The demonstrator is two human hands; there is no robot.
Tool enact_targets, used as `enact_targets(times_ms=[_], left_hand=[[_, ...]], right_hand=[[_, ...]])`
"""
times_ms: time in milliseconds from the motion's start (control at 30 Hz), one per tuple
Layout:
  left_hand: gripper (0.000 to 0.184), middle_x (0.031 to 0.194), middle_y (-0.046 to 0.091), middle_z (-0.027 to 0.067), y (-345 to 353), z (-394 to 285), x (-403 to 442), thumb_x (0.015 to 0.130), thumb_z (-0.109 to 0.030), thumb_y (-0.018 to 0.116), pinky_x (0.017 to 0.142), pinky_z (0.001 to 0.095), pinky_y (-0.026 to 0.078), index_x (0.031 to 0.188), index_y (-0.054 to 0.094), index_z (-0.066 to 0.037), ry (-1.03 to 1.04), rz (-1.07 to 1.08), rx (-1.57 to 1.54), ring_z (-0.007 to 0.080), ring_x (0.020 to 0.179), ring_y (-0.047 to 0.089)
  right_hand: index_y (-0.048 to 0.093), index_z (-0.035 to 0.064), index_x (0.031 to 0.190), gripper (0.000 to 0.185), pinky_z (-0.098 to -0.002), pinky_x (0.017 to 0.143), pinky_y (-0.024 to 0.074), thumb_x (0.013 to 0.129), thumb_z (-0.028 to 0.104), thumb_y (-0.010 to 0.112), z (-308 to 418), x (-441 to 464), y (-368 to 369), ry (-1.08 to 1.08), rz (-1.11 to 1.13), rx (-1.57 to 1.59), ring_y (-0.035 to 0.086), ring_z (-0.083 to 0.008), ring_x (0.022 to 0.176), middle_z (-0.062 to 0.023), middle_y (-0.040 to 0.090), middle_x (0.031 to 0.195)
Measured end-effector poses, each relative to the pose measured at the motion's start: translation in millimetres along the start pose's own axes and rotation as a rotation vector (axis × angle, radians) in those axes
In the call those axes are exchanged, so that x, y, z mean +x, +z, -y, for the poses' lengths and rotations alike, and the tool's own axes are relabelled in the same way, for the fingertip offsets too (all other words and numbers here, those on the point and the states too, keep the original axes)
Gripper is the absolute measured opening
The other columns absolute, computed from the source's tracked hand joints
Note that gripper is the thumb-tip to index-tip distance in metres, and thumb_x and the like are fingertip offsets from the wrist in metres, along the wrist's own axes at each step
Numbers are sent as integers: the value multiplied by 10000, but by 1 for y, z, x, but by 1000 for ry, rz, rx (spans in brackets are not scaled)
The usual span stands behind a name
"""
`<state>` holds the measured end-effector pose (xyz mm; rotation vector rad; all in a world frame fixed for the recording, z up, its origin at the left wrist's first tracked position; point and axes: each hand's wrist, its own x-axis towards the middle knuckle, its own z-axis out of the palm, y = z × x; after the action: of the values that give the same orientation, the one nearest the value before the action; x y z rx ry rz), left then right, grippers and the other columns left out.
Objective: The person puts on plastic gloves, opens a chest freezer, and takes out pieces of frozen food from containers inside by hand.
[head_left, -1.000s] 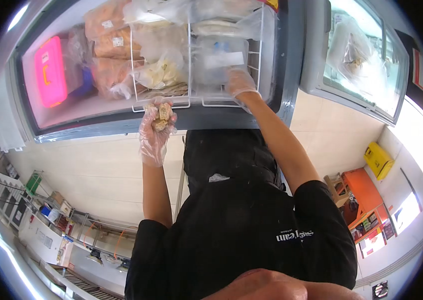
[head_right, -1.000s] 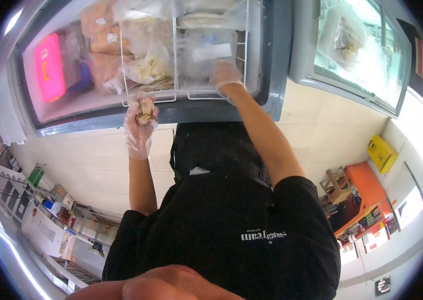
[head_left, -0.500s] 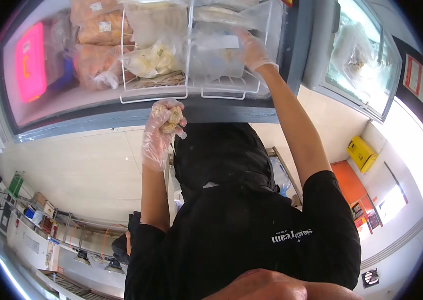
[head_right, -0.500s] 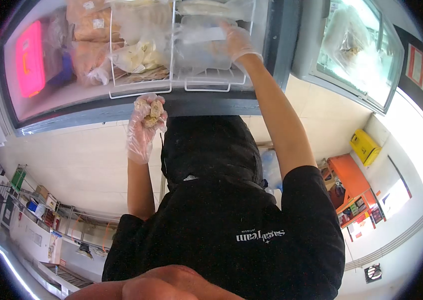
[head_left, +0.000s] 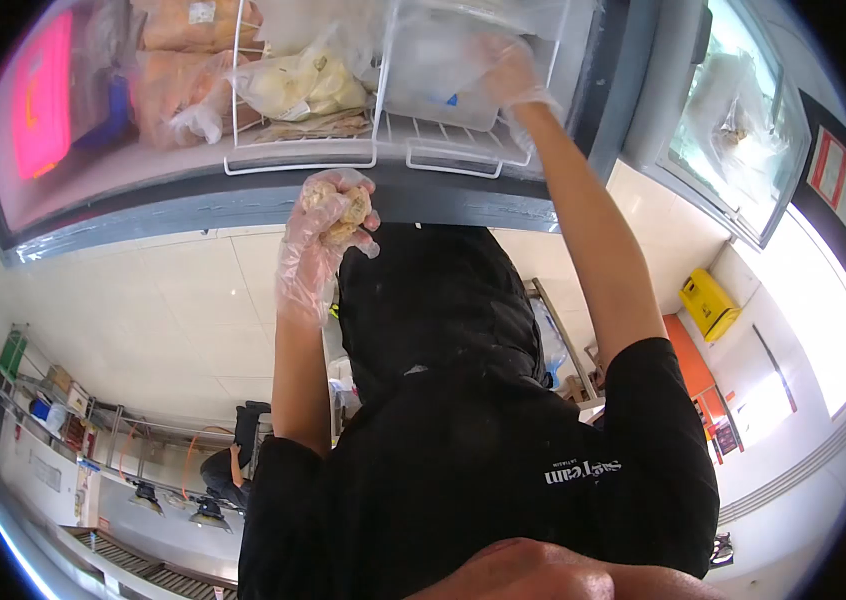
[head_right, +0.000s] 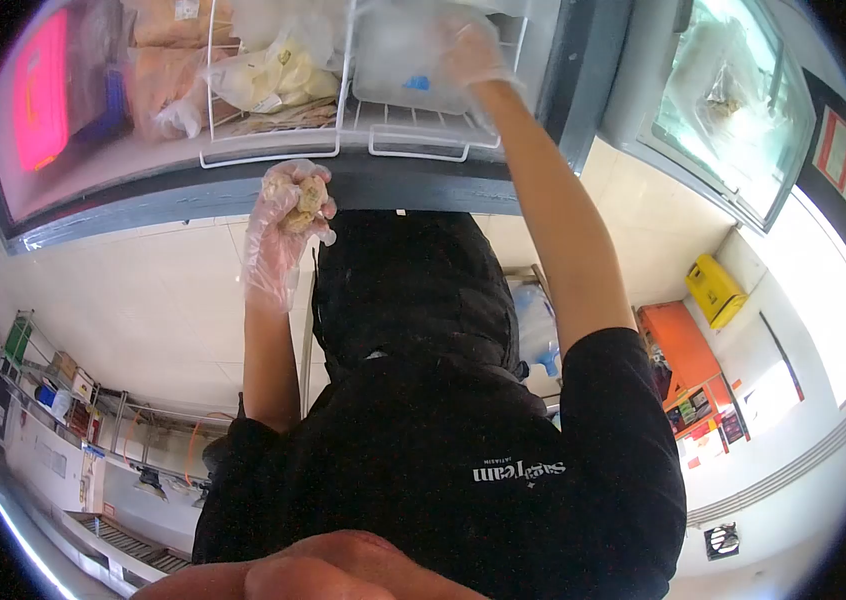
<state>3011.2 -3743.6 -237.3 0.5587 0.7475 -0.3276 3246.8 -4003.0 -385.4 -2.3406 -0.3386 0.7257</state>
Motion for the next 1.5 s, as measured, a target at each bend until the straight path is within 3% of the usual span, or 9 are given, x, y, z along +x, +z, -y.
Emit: enact_targets(times_ms=[100,400,500,600,733,800,1000,1200,1500], left_hand=[[314,1103,571,181,1,2,2,843,-189,658,608,339,566,1091,526,-49,-7,12,7,264,792,634],[512,931,632,108,61,-19,37,829,-230,666,600,277,528,1275,516,-29,-209,192,187,186,697,608],[595,908,644,73,84,-13,97,829,-261,664,622,262,513,1369,482,-88,-315,218,288,149,684,592],[593,927,649,62,83,-5,156,835,-261,663,657,272,517,1387,475,-152,-319,151,378,143,701,595],[488,956,656,52,77,-18,199,847,-250,657,694,293,537,1317,553,-169,-219,300,329,146,758,612],[423,967,659,51,97,-38,187,852,-233,651,709,302,547,1259,599,-131,-118,256,435,149,791,620],[351,1010,652,100,83,-67,167,850,-178,628,703,295,564,1179,627,-55,-51,244,337,173,781,642],[482,1029,614,173,61,-47,138,827,-175,620,559,304,542,1274,511,-31,-60,111,173,237,692,608],[441,1022,612,166,43,-34,111,796,-177,669,536,292,542,1198,532,-57,50,73,28,230,695,625]], right_hand=[[667,59,1123,362,-389,920,478,871,317,632,-62,20,-7,92,-506,-281,628,-368,1023,-185,687,1015],[566,41,1285,575,-407,1049,391,902,467,529,60,1,-82,460,-324,-167,496,-364,1256,-263,583,1244],[477,65,1387,675,-390,1085,357,870,490,571,68,-8,-108,88,-153,-95,477,-361,1283,-290,522,1320],[668,63,1082,310,-408,878,480,850,268,643,127,-64,-80,104,-824,-80,642,-324,984,-152,685,1024],[640,14,1101,391,-411,889,487,859,321,634,85,-105,-39,361,-134,109,621,-358,1025,-200,634,1142],[698,17,908,232,-458,825,512,848,218,598,36,-100,9,-116,47,-476,658,-369,916,-210,680,957],[666,95,1073,279,-396,873,489,823,199,596,25,-69,44,85,-339,-404,621,-379,958,-210,649,1013],[676,105,989,209,-333,847,469,845,55,533,34,-72,28,838,-89,347,624,-217,892,-111,668,897],[489,121,1297,555,-399,896,472,781,-69,568,52,-48,25,-18,-696,592,609,-285,1011,-106,611,1109]])
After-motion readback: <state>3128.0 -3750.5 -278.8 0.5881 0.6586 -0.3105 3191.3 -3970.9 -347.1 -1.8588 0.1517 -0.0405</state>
